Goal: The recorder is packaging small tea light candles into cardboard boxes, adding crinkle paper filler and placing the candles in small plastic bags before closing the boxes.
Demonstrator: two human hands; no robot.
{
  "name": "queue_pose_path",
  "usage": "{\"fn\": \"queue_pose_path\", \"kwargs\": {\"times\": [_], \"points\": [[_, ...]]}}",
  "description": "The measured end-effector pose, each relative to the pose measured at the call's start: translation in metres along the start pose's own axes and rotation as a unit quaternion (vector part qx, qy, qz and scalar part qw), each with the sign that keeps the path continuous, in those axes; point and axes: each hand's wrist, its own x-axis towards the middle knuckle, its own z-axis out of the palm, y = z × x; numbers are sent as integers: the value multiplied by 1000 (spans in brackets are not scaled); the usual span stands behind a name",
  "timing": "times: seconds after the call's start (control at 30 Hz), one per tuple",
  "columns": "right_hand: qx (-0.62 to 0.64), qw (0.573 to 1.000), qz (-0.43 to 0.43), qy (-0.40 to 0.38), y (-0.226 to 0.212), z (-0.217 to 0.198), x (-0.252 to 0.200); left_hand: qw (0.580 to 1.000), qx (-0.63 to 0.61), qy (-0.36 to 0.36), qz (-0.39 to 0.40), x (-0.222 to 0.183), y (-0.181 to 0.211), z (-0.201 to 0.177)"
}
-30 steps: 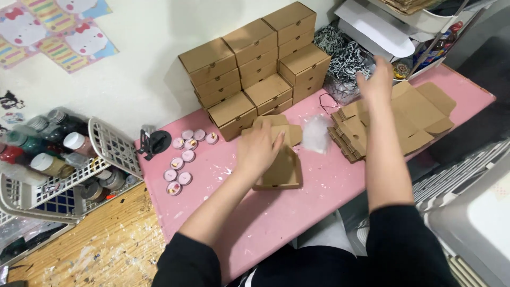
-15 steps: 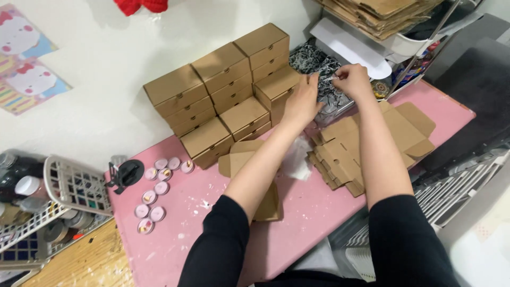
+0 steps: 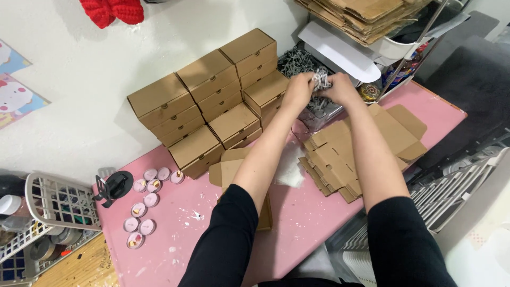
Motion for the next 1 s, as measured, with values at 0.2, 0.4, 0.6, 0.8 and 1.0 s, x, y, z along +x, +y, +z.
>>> {"fn": "queue_pose_path", "kwargs": {"times": [0.2,0.4,0.6,0.8,1.0], "points": [[-187,982,-20,-2,93,48,49,995,-50,87,8,14,34,-73],[-31,984,-170,37,-43,-12,4,997,-73,28,3,11,24,-82],[-57,992,102,-41,107,98,86,971,-233,-4,-61,10,45,-85],[-260,962,-64,-46,228,113,119,957,-287,35,34,11,61,-138],[-128,986,-91,53,61,44,22,976,-213,34,28,-36,97,-228]]}}
